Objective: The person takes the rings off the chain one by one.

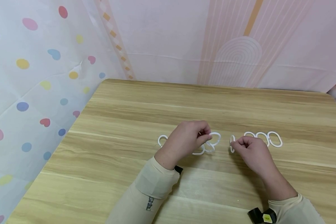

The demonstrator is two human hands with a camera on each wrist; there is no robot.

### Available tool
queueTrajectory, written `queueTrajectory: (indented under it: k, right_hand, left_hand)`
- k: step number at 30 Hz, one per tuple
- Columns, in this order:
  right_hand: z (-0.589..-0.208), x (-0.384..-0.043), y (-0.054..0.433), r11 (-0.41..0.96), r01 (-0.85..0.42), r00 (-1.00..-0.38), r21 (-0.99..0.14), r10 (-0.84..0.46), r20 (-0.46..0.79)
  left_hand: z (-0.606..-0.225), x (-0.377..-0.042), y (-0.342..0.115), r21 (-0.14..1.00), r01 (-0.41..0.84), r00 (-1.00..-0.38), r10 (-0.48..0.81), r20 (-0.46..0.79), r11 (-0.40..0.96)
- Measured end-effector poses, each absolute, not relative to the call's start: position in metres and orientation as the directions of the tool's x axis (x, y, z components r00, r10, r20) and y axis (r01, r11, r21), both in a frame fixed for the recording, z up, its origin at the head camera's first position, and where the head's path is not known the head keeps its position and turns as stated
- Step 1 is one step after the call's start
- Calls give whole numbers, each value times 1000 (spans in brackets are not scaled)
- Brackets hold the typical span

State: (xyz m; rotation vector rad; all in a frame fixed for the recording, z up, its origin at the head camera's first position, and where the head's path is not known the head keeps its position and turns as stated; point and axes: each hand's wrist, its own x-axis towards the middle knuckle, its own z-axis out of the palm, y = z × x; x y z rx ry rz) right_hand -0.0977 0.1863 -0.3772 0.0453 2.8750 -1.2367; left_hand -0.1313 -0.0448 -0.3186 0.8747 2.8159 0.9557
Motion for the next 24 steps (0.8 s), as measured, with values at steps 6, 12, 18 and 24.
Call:
queueTrajectory:
  k: [6, 12, 18, 24]
  right_hand:
    - [-378, -98, 188, 687, 37, -999, -726, 15, -37]
    - [-379, -99, 190, 690, 41, -999, -723, 14, -43]
    - [-381, -100, 193, 698, 27, -1000, -716, 11, -26]
    - [-380, -101, 196, 710, 19, -1000, -704, 23, -4]
  left_hand:
    - [-319, -131, -44, 568, 498, -840, 527, 129, 655]
    - [-319, -132, -44, 570, 495, -841, 527, 123, 656]
    - [-319, -131, -44, 578, 486, -845, 522, 118, 656]
    - [-319, -131, -44, 579, 487, -845, 521, 122, 654]
